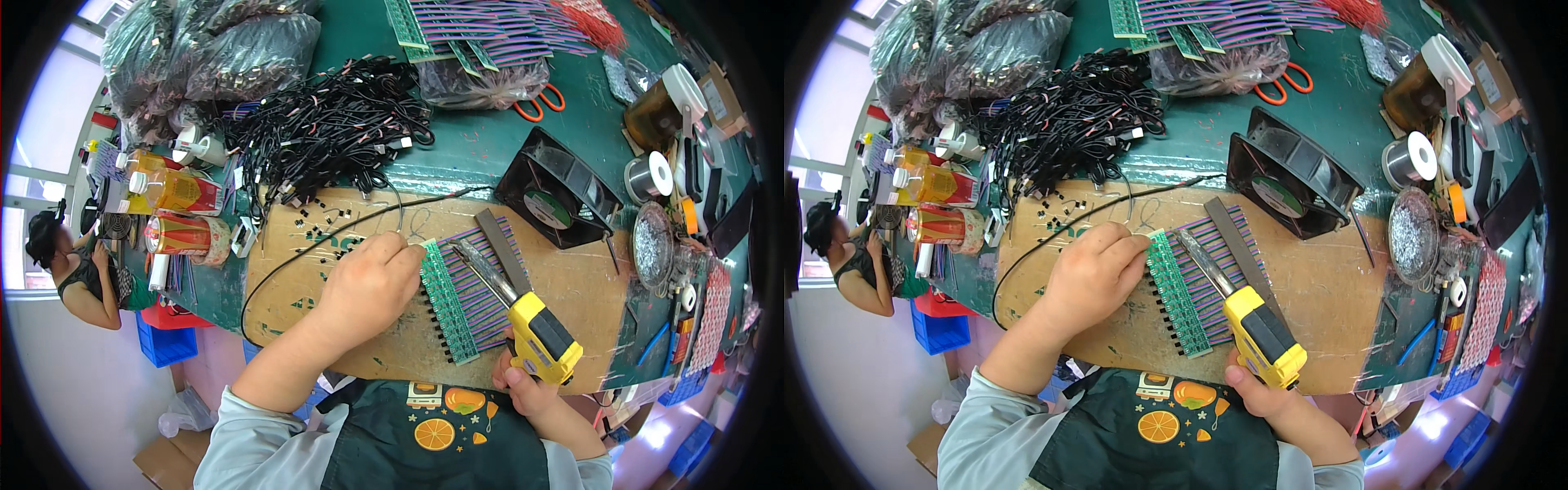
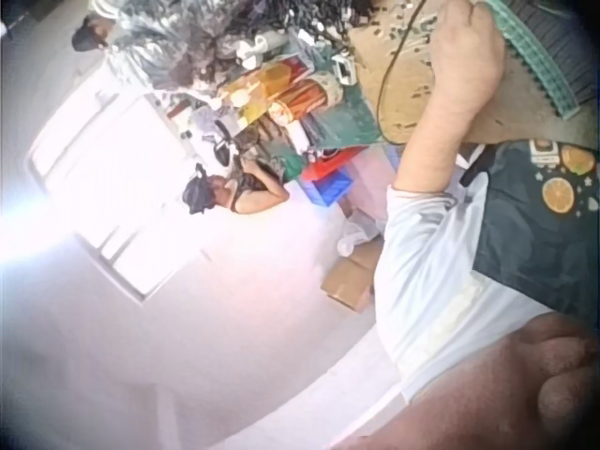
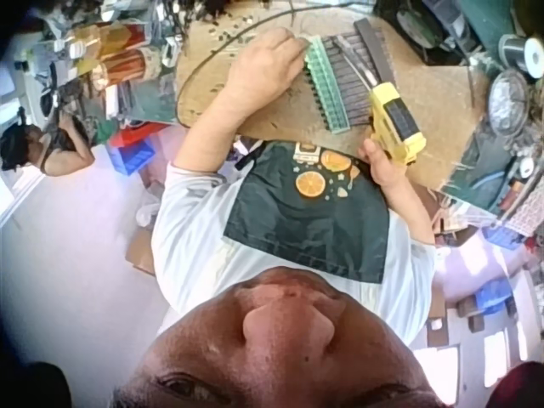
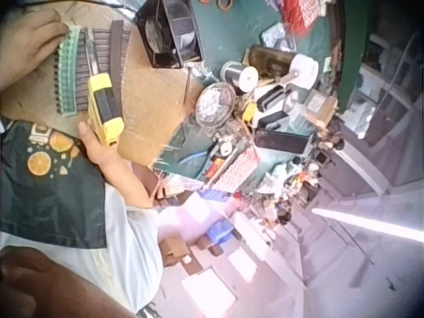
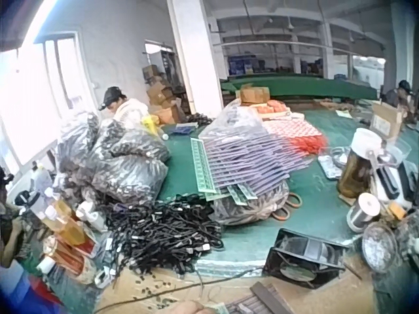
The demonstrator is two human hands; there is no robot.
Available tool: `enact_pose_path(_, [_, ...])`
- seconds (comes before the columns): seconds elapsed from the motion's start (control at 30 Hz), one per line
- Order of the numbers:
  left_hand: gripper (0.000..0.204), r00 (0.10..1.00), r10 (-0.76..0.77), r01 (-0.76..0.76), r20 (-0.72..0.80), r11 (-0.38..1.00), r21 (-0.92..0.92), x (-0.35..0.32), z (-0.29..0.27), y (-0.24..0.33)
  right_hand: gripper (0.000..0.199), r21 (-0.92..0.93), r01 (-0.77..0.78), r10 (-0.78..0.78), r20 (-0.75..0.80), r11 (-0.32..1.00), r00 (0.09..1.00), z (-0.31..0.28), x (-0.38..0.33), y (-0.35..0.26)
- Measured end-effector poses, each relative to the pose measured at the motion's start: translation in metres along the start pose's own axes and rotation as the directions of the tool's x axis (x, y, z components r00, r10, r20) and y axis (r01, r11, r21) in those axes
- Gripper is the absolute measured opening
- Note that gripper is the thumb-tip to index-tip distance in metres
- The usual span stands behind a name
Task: The person solders wires onto an electronic circuit board with a soldering iron and soldering wire.
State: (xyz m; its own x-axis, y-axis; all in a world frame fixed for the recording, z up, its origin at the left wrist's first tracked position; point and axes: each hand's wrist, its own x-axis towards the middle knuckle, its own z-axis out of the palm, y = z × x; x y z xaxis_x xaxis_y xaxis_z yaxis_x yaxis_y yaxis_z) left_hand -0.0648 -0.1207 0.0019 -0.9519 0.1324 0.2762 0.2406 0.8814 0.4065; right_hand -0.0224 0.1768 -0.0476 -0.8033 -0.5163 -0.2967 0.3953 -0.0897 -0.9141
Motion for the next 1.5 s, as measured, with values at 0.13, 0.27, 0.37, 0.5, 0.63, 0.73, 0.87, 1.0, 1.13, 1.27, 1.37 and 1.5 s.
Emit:
enact_pose_path(0.13, [0.016,0.978,0.035,-0.023,-0.208,0.998,0.057,0.013,-0.023,-0.023,0.063,0.061,0.002,-0.001,-0.015,0.998,1.000,0.003,0.002,-0.004])
enact_pose_path(0.27, [0.013,0.869,-0.090,0.161,-0.487,0.981,0.107,0.041,-0.054,-0.066,0.062,0.089,-0.007,0.010,-0.024,0.996,1.000,0.007,0.003,-0.009])
enact_pose_path(0.37, [0.014,0.823,-0.213,0.275,-0.527,0.961,0.040,0.059,-0.061,-0.083,0.062,0.134,-0.021,0.026,-0.036,0.991,0.999,0.008,0.003,-0.010])
enact_pose_path(0.5, [0.017,0.854,-0.213,0.330,-0.475,0.927,0.178,0.076,-0.055,-0.098,0.062,0.107,-0.017,0.021,-0.039,0.994,0.999,0.007,0.002,-0.009])
enact_pose_path(0.63, [0.016,0.863,-0.166,0.317,-0.478,0.914,0.254,0.082,-0.051,-0.105,0.060,0.106,0.007,-0.005,-0.019,0.994,1.000,0.006,0.004,-0.008])
enact_pose_path(0.73, [0.014,0.775,-0.394,0.389,-0.494,0.914,-0.117,0.080,-0.055,-0.105,0.026,0.143,0.017,-0.016,-0.011,0.990,1.000,0.005,0.003,-0.008])
enact_pose_path(0.87, [0.018,0.711,-0.477,0.124,-0.517,0.808,-0.576,0.067,-0.074,-0.106,0.018,0.166,0.008,-0.006,-0.018,0.986,1.000,0.008,0.004,-0.010])
enact_pose_path(1.0, [0.016,0.713,-0.521,0.111,-0.469,0.745,-0.658,0.057,-0.097,-0.080,0.060,0.058,0.006,-0.004,-0.027,0.998,1.000,0.001,0.000,0.001])
enact_pose_path(1.13, [0.010,0.779,-0.527,0.219,-0.340,0.737,-0.639,0.034,-0.106,-0.046,0.061,0.060,0.038,-0.037,-0.004,0.997,0.999,0.001,0.001,0.001])
enact_pose_path(1.27, [0.004,0.910,-0.405,0.304,-0.083,0.791,-0.530,0.003,-0.098,-0.006,0.061,0.024,0.067,-0.067,0.025,0.997,0.997,0.003,0.004,-0.002])
enact_pose_path(1.37, [0.004,0.898,-0.387,0.427,0.208,0.660,-0.618,-0.016,-0.076,0.015,0.061,-0.032,0.085,-0.084,0.020,0.996,0.996,0.001,0.004,0.000])
enact_pose_path(1.5, [0.007,0.727,-0.430,0.678,0.536,0.321,-0.661,-0.024,-0.049,0.024,0.063,-0.004,0.094,-0.094,0.026,0.996,0.995,0.002,0.005,-0.001])
